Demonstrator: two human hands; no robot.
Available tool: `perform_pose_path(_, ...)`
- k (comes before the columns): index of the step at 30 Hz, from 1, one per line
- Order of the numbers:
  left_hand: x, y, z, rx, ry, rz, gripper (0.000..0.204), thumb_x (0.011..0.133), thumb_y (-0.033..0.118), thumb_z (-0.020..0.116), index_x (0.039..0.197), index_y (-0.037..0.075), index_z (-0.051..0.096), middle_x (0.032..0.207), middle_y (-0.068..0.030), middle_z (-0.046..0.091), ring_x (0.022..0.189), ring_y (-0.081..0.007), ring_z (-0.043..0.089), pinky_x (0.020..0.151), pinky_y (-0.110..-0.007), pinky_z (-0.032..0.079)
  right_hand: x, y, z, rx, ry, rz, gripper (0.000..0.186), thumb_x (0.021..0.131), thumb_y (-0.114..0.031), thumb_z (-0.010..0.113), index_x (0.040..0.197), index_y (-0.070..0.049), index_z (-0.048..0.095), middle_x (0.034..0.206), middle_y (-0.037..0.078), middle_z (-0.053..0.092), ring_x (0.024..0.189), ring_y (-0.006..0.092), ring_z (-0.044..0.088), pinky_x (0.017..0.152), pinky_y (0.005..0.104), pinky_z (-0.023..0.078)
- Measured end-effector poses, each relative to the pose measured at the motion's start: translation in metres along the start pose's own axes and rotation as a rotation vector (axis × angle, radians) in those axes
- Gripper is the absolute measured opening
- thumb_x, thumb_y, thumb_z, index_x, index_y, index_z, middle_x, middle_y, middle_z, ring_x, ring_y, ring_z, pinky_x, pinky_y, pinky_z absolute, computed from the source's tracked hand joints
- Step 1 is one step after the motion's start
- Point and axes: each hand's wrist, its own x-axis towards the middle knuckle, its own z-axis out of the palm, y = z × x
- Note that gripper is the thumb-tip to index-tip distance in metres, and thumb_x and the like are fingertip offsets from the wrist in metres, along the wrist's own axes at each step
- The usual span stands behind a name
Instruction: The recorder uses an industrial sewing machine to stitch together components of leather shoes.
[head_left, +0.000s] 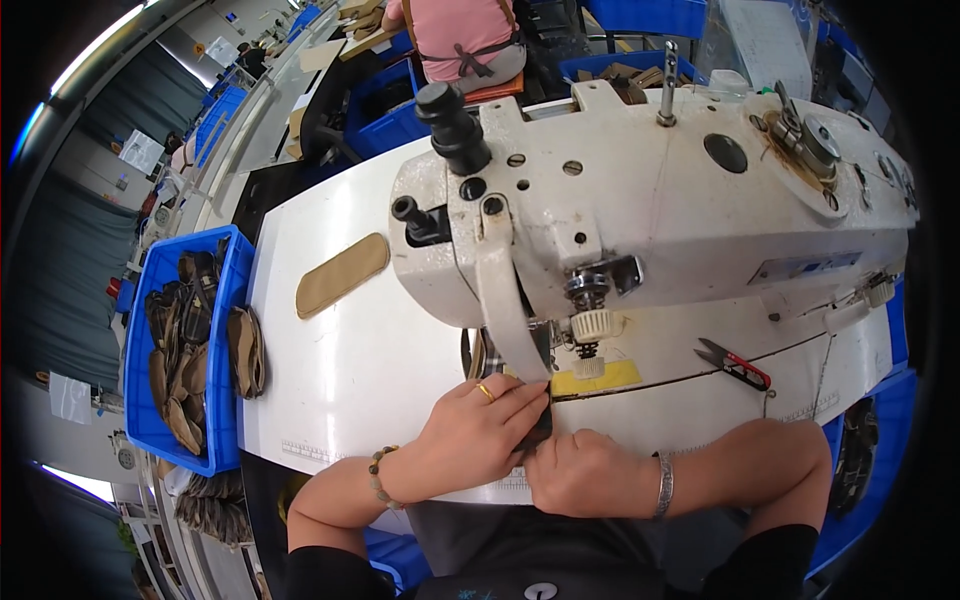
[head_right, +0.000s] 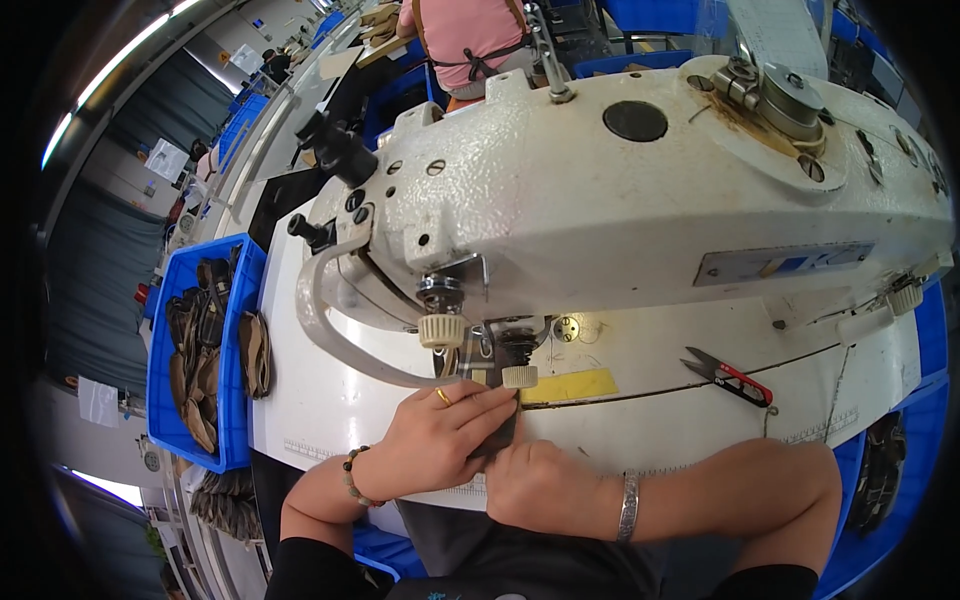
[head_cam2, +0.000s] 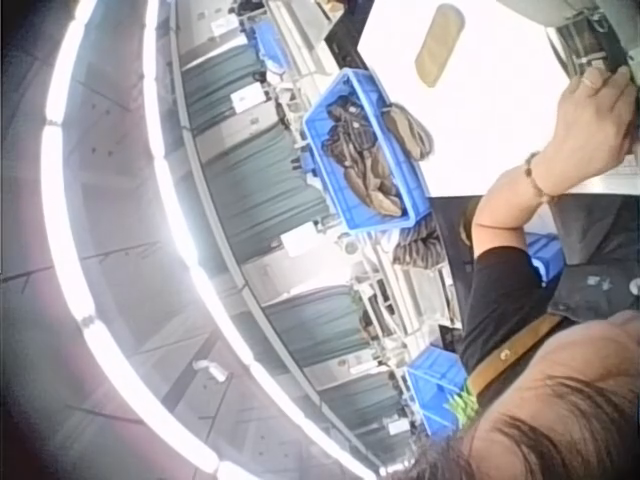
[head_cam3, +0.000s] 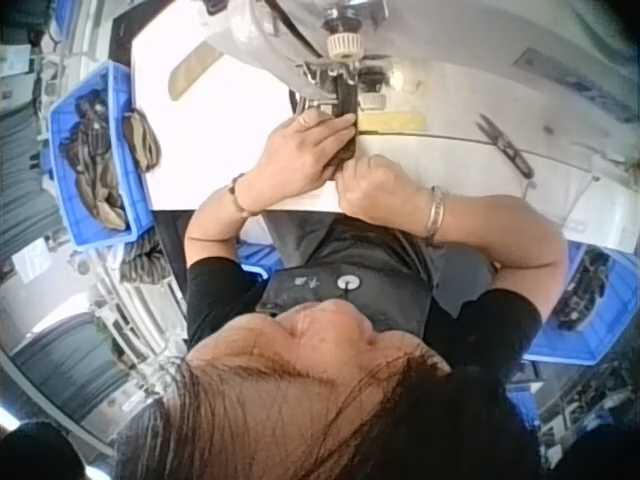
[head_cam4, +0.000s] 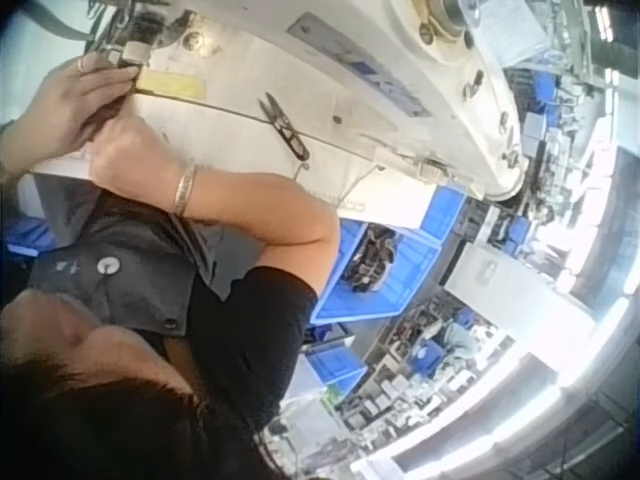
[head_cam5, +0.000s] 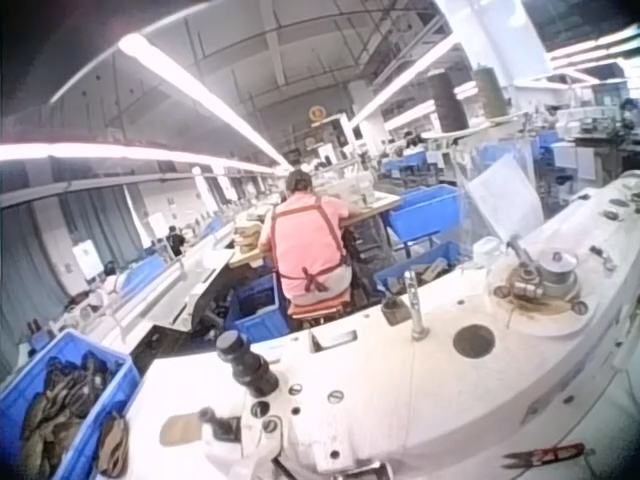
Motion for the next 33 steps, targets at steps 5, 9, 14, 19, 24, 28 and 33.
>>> perform_pose_path(5,0.007,-0.013,0.008,0.024,0.014,-0.058,0.055,0.061,0.014,0.077,0.113,0.001,0.068,0.117,-0.0097,0.069,0.099,-0.0252,0.064,0.083,-0.037,0.055,0.004,0.013,0.009,-0.032,-0.028,0.017,0.016,0.07,-0.017,0.062,0.058,-0.011,0.052,0.055,0.002,0.048,0.046,0.012,0.046,0.042,0.0266,0.032)
perform_pose_path(9,0.012,-0.021,0.008,0.03,0.1,-0.053,0.051,0.063,0.014,0.078,0.112,0.003,0.067,0.117,-0.0106,0.069,0.101,-0.0267,0.065,0.082,-0.038,0.055,0.008,0.022,0.015,-0.064,0.008,0.039,0.012,0.071,-0.016,0.061,0.064,-0.007,0.059,0.064,0.011,0.063,0.049,0.0138,0.054,0.045,0.0269,0.04)
perform_pose_path(14,0.001,-0.013,0.013,0.069,0.144,-0.073,0.047,0.066,0.015,0.078,0.111,0.007,0.067,0.106,-0.0039,0.067,0.094,-0.0207,0.066,0.07,-0.031,0.056,0.006,0.023,0.007,-0.072,-0.059,0.023,0.013,0.071,-0.015,0.061,0.069,-0.003,0.063,0.078,0.021,0.07,0.05,0.0138,0.056,0.045,0.0253,0.041)
perform_pose_path(19,0.004,-0.012,0.012,0.094,0.226,-0.002,0.038,0.064,0.007,0.078,0.101,0.004,0.069,0.102,-0.0077,0.069,0.082,-0.0238,0.069,0.064,-0.029,0.055,0.004,0.014,0.004,-0.03,-0.022,-0.001,0.018,0.07,-0.015,0.062,0.069,0.003,0.065,0.084,0.032,0.069,0.052,0.0137,0.058,0.044,0.0245,0.042)
perform_pose_path(24,0.009,-0.013,0.022,0.085,0.278,0.039,0.037,0.064,0.008,0.078,0.099,0.004,0.069,0.094,-0.0054,0.064,0.079,-0.023,0.064,0.063,-0.032,0.052,0.004,0.012,0.003,-0.041,-0.043,-0.002,0.021,0.071,-0.015,0.061,0.078,0.003,0.069,0.083,0.025,0.071,0.049,0.0121,0.053,0.044,0.0238,0.038)
perform_pose_path(28,0.009,-0.013,0.023,0.024,0.248,-0.005,0.034,0.066,0.007,0.077,0.099,0.004,0.069,0.092,-0.0048,0.061,0.083,-0.0243,0.061,0.066,-0.036,0.05,0.004,0.011,0.005,-0.012,-0.008,0.004,0.018,0.069,-0.015,0.061,0.068,0.003,0.064,0.081,0.033,0.068,0.052,0.0148,0.056,0.041,0.0242,0.04)
perform_pose_path(33,0.011,-0.012,0.018,-0.01,0.212,-0.016,0.034,0.068,0.008,0.075,0.101,0.006,0.07,0.094,-0.0041,0.061,0.087,-0.0249,0.06,0.072,-0.036,0.048,0.003,0.011,0.006,0.001,-0.022,-0.01,0.018,0.067,-0.015,0.062,0.067,0.003,0.063,0.079,0.032,0.068,0.05,0.0136,0.054,0.04,0.025,0.039)
